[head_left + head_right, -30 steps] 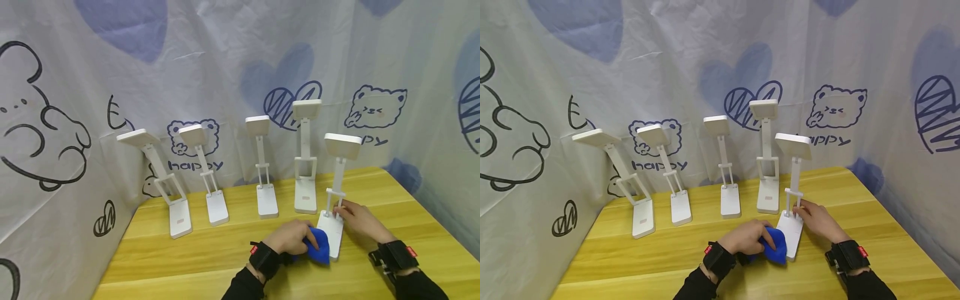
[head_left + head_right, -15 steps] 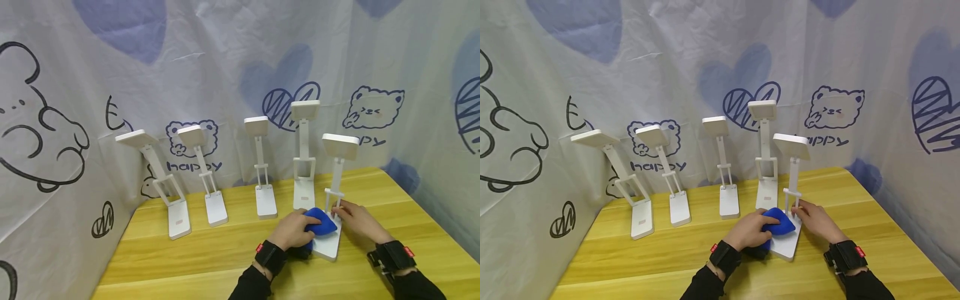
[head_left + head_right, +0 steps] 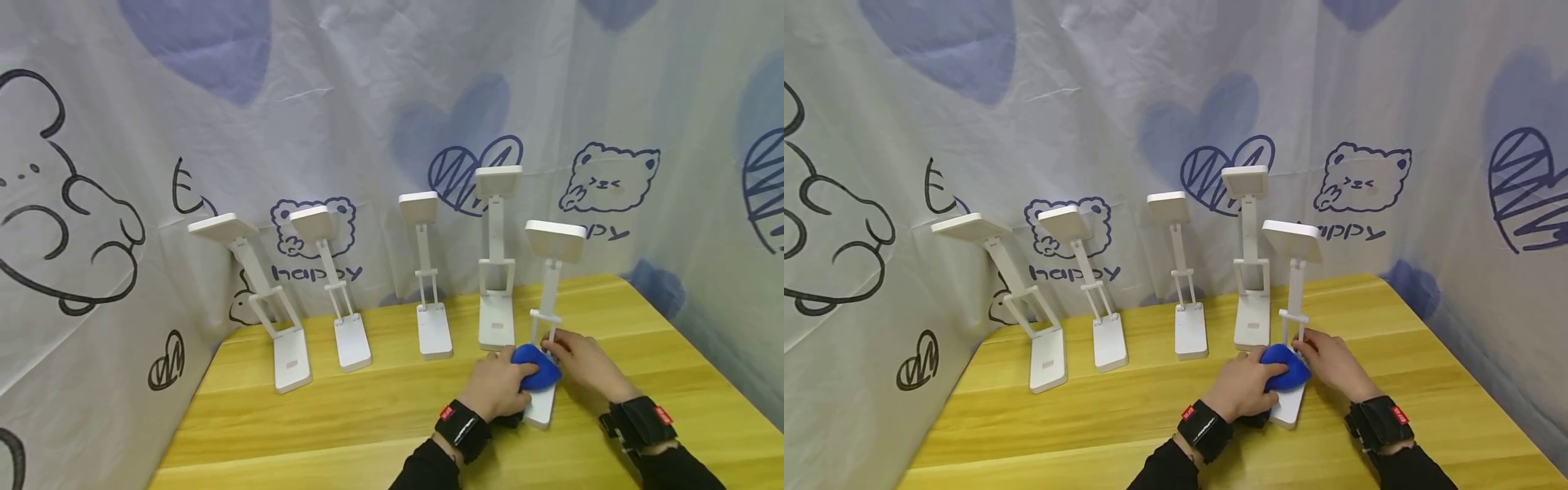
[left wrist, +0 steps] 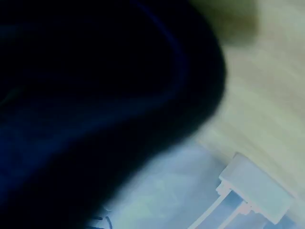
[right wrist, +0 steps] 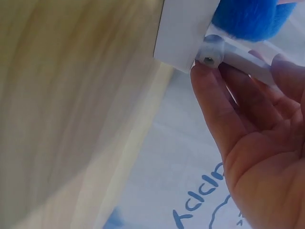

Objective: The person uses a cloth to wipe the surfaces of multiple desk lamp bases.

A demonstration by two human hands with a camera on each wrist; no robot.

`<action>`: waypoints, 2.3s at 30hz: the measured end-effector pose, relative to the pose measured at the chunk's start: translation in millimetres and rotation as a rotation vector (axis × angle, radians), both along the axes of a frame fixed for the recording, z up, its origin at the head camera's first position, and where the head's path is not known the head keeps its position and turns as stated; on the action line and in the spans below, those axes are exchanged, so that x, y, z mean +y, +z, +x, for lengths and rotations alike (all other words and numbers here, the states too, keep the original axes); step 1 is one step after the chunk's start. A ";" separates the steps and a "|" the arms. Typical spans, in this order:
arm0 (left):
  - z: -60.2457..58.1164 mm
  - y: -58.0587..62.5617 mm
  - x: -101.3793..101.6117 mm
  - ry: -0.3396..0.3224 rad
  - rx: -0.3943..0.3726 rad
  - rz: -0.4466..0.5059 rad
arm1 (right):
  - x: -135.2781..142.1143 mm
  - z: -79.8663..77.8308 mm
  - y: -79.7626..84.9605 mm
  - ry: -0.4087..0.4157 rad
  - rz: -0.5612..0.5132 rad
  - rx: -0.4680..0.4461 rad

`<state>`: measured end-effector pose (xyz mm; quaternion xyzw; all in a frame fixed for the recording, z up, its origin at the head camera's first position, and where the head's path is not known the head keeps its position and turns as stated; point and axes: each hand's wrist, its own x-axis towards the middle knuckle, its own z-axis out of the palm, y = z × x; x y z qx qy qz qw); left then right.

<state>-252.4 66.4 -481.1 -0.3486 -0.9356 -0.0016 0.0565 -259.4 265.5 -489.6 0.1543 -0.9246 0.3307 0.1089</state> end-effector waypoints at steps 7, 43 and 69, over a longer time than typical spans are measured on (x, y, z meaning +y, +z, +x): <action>4.3 4.0 -13.4 -0.192 -0.055 0.008 | 0.1 -0.9 -2.1 -0.005 0.020 0.041; -3.4 4.6 0.6 0.006 0.039 0.067 | -0.8 0.9 -0.4 -0.009 0.026 0.055; 5.3 14.8 -31.3 -0.258 -0.215 0.042 | 1.4 -0.4 0.0 -0.008 0.041 0.061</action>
